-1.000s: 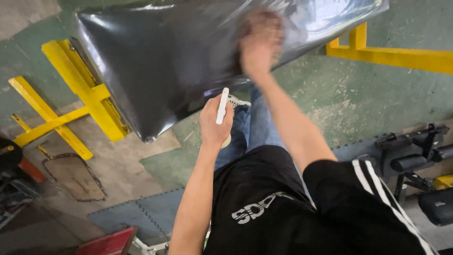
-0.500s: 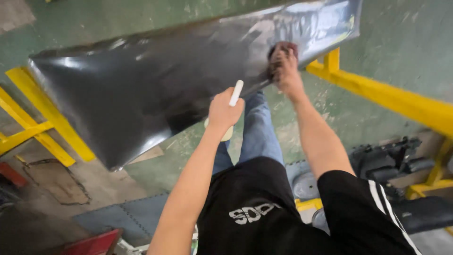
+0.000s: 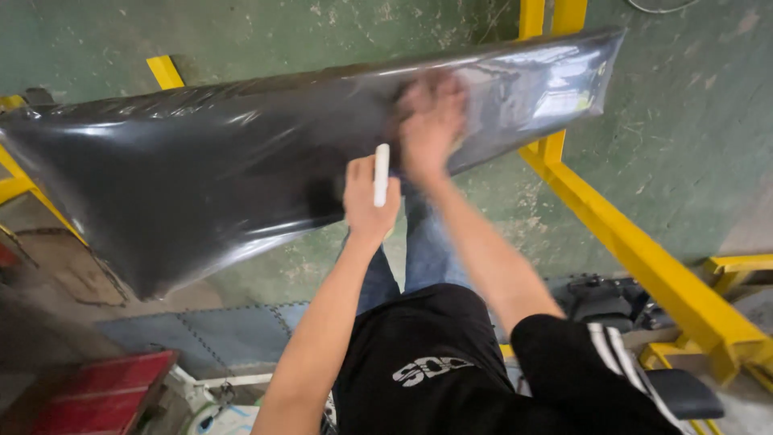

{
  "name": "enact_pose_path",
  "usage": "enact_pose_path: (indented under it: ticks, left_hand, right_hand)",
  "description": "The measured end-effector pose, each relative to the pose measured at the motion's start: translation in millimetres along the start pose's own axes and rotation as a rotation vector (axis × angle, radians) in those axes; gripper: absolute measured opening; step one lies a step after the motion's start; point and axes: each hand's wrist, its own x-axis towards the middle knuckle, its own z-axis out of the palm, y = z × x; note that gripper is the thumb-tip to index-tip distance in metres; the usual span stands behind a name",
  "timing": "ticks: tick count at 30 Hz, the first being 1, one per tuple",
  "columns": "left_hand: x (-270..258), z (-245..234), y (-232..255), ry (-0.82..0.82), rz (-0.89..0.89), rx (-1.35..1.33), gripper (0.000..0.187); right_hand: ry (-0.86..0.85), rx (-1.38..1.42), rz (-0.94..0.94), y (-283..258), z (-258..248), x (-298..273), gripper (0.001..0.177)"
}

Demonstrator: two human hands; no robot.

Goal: Wiping down weight plates, machines, and benches with a cleaning spray and cloth.

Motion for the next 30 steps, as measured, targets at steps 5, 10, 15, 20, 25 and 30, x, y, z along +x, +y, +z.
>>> enact_pose_path:
  ticks: [5,10,15,20,25,30]
  left_hand:
    - [-1,-10,3,0.015,0.028,0.173,0.039]
    - [17,-9,28,-0.028,-0.011,0.198,0.038]
    - [33,1,55,0.011,-0.081,0.011,0.036]
    - [42,9,74,0.036,-0.028,-0.008,0.036]
    - [52,16,82,-0.025,0.073,-0.003,0.034]
    - [62,26,80,-0.151,-0.018,-0.064,0.036]
  right_hand:
    - [-0.154,0.149,-0.640,-16,-21,-26,0.055]
    - [-0.173,0.121,-0.759,25,-52,85,0.046]
    - [-0.433,-0.098,0.013,36,-40,187,0.042]
    - [-0.751,-0.041,-0.098,-75,-81,159,0.038]
    - [-0.384,0.404,-0.492,-45,-83,90,0.036]
    - [-0.116,0.143,-0.264,106,-73,95,0.053]
